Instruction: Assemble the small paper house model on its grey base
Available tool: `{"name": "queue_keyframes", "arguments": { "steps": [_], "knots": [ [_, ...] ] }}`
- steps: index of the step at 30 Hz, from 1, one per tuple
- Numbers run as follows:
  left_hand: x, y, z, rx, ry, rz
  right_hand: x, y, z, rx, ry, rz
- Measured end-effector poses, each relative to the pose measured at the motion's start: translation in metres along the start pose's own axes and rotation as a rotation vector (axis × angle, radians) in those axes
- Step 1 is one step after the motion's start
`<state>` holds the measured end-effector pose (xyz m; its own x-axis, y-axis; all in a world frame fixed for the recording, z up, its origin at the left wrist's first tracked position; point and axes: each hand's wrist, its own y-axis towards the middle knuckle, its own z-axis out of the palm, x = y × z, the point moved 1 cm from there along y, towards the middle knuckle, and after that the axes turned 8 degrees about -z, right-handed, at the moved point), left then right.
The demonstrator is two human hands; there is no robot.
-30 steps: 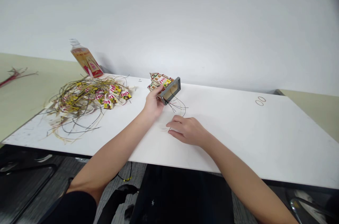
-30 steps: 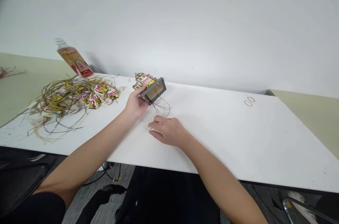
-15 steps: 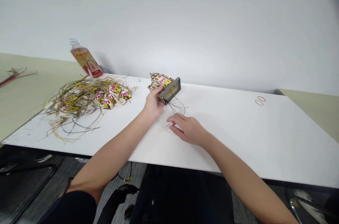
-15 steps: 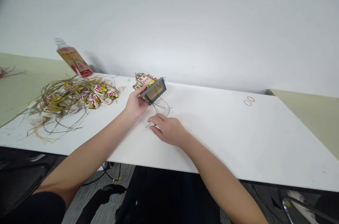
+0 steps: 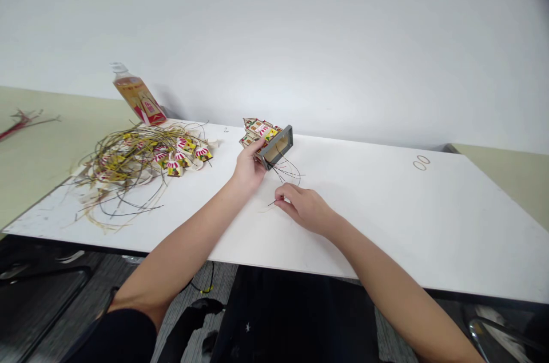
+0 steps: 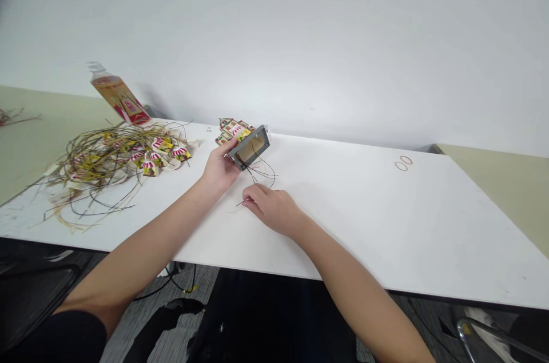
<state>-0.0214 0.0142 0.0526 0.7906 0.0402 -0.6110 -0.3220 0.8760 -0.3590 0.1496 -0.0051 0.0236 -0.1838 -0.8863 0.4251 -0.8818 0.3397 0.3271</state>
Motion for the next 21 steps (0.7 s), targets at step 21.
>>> {"name": "queue_keyframes", "arguments": {
  "steps": [21],
  "knots": [
    [-0.0011, -0.0015, 0.0022, -0.010, -0.001, -0.016, -0.0025, -0.0001, 0.0010, -0.078, 0.064, -0.020]
  ]
}}
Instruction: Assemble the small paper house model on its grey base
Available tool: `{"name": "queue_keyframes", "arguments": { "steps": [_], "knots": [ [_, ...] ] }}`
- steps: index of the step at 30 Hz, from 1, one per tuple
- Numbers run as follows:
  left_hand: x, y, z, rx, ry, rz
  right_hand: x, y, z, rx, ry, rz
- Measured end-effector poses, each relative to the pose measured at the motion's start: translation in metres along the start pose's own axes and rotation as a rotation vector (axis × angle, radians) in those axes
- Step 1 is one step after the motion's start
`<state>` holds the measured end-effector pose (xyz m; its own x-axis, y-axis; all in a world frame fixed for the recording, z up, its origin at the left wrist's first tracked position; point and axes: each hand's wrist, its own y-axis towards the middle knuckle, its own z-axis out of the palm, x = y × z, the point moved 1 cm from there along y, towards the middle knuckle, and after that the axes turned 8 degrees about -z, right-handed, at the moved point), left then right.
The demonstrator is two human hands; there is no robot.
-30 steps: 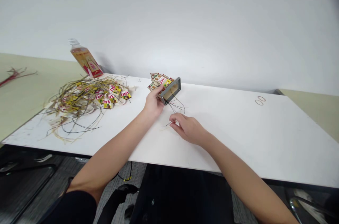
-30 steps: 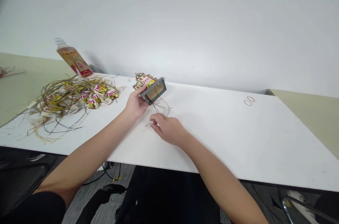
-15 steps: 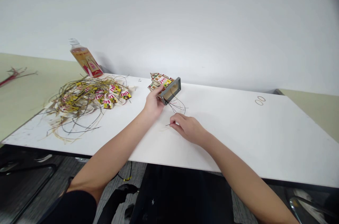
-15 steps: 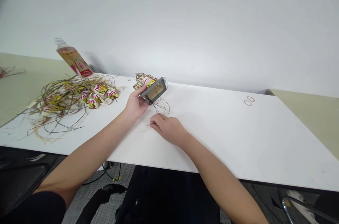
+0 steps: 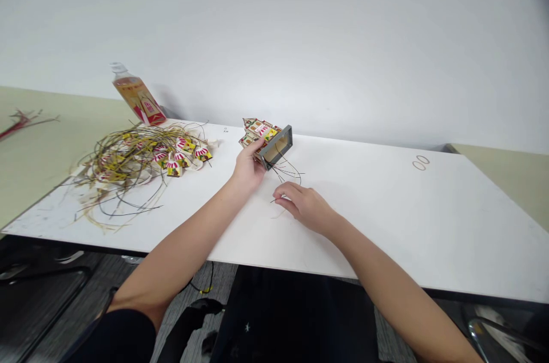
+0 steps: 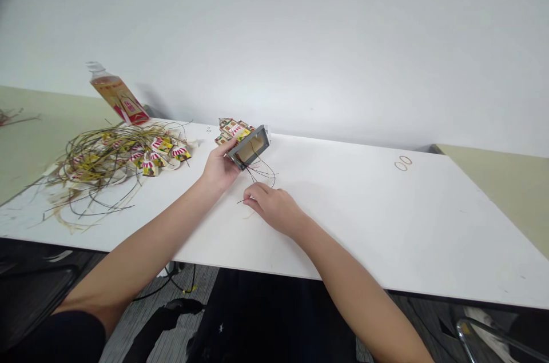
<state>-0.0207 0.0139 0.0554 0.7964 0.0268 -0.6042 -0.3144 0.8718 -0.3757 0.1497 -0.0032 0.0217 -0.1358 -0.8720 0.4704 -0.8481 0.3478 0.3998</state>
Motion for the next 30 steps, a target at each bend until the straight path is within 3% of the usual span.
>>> {"name": "queue_keyframes", "arguments": {
  "steps": [16, 23, 27, 30],
  "knots": [
    [0.001, 0.001, -0.001, 0.022, 0.034, 0.002, 0.004, 0.000, -0.004, -0.065, -0.151, -0.094],
    [0.006, -0.002, -0.001, 0.140, 0.105, 0.024, -0.003, -0.001, -0.010, -0.278, -0.332, 0.126],
    [0.010, -0.007, -0.001, 0.195, 0.152, -0.060, -0.011, -0.001, -0.010, -0.252, -0.438, 0.264],
    [0.013, -0.011, 0.000, 0.207, 0.176, -0.149, -0.013, -0.001, -0.008, -0.214, -0.468, 0.292]
  ]
}}
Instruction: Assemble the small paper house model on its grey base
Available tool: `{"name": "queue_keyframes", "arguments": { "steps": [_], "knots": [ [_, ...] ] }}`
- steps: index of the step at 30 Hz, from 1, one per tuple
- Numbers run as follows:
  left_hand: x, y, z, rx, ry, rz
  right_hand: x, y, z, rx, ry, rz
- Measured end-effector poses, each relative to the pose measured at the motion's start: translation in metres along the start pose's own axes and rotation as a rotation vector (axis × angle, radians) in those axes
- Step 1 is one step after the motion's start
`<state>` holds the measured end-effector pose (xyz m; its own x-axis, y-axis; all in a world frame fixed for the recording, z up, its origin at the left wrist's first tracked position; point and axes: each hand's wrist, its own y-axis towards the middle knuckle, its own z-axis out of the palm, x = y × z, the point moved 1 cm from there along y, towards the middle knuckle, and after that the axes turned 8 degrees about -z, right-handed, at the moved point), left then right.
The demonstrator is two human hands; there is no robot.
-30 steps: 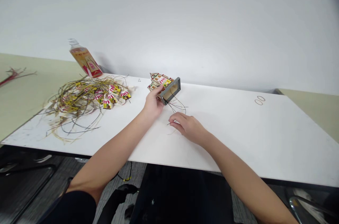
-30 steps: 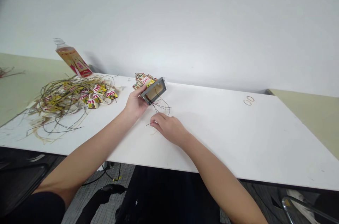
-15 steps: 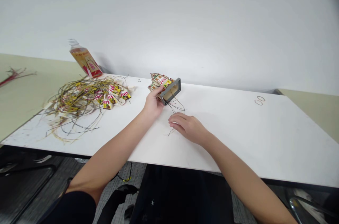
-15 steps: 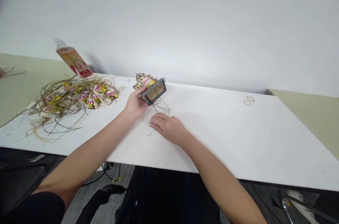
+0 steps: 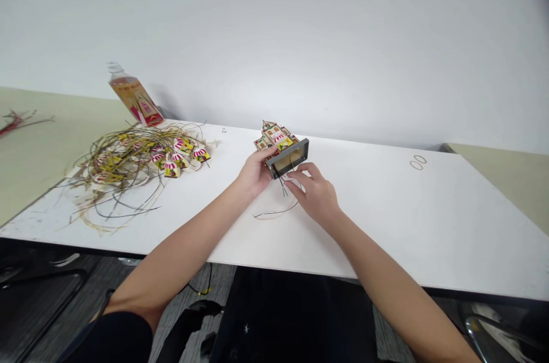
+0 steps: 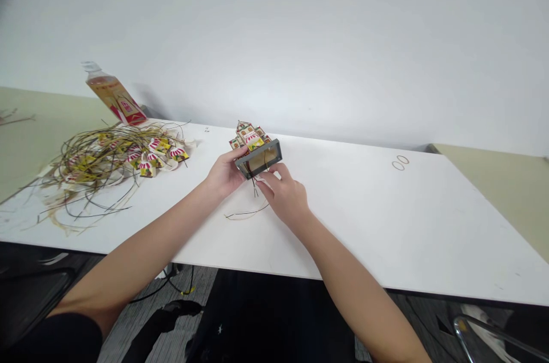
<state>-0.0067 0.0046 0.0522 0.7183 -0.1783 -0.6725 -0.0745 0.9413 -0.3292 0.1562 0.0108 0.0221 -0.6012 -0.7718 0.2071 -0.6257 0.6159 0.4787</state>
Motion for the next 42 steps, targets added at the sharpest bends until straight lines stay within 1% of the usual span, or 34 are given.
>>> {"name": "queue_keyframes", "arguments": {
  "steps": [3, 7, 12, 14, 18, 21, 24, 30, 42],
  "knots": [
    [0.000, -0.002, 0.002, 0.017, 0.024, -0.056, 0.002, 0.000, -0.001, -0.018, 0.035, -0.016],
    [-0.002, -0.001, 0.001, 0.018, 0.011, -0.047, 0.002, -0.001, -0.003, -0.108, 0.070, -0.041],
    [-0.002, 0.002, -0.001, 0.014, -0.019, -0.056, 0.003, -0.002, -0.003, -0.223, 0.077, 0.055],
    [-0.002, 0.002, -0.002, 0.019, -0.019, -0.074, 0.006, -0.003, -0.002, -0.248, 0.088, 0.043],
    [-0.001, 0.002, -0.003, 0.013, 0.008, -0.067, 0.015, -0.005, 0.001, -0.244, 0.042, -0.072],
    [0.000, 0.002, -0.004, 0.025, 0.019, -0.061, 0.017, -0.005, 0.005, -0.215, -0.047, -0.091],
    [0.001, 0.004, -0.005, 0.019, 0.018, -0.062, 0.015, -0.005, 0.007, -0.169, -0.077, -0.072],
    [0.001, 0.006, -0.005, 0.010, 0.009, -0.066, 0.011, -0.003, 0.002, -0.146, -0.005, 0.009],
    [-0.007, 0.008, -0.003, -0.071, -0.051, -0.054, 0.001, 0.001, -0.010, -0.303, 0.121, 0.126]
  ]
}}
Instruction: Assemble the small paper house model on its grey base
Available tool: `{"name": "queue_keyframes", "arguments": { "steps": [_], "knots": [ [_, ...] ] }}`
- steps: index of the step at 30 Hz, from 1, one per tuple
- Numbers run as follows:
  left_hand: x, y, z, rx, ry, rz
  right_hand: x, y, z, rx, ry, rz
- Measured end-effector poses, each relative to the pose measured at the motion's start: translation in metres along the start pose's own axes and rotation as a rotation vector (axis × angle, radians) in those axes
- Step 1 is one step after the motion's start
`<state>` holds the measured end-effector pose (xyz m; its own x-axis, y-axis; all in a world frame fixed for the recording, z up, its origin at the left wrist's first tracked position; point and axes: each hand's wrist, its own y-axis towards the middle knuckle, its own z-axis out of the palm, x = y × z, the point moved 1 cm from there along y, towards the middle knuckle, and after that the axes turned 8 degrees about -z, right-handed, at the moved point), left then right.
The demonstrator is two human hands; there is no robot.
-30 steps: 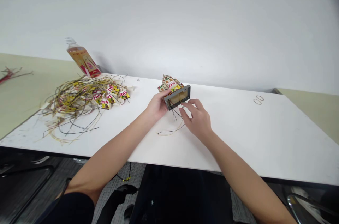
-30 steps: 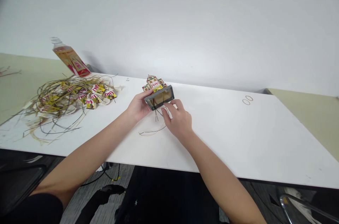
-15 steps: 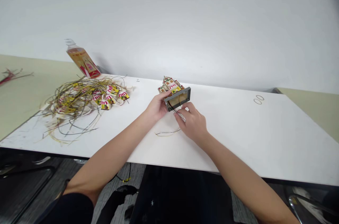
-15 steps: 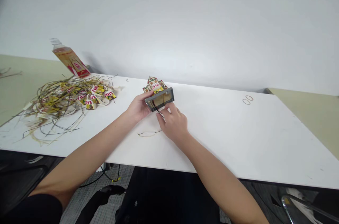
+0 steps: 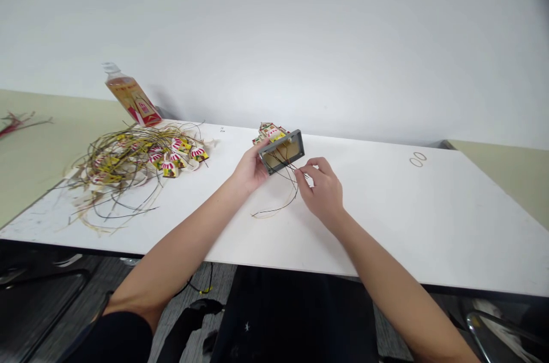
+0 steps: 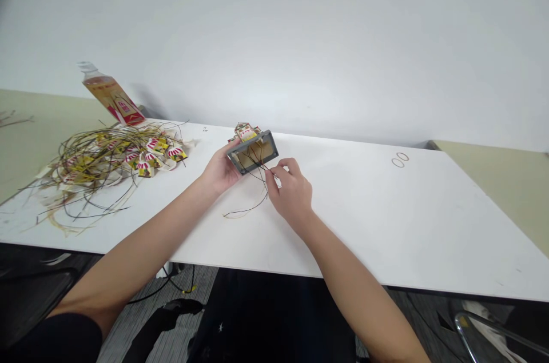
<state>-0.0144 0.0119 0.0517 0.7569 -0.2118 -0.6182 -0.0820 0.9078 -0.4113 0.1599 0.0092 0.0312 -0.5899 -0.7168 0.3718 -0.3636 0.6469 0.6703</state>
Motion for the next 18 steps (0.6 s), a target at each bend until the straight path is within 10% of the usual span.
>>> {"name": "queue_keyframes", "arguments": {
  "steps": [18],
  "knots": [
    [-0.0016, 0.0023, -0.0022, 0.047, 0.027, -0.050, 0.0007, 0.0039, -0.0067, -0.068, 0.176, 0.049]
  ]
}}
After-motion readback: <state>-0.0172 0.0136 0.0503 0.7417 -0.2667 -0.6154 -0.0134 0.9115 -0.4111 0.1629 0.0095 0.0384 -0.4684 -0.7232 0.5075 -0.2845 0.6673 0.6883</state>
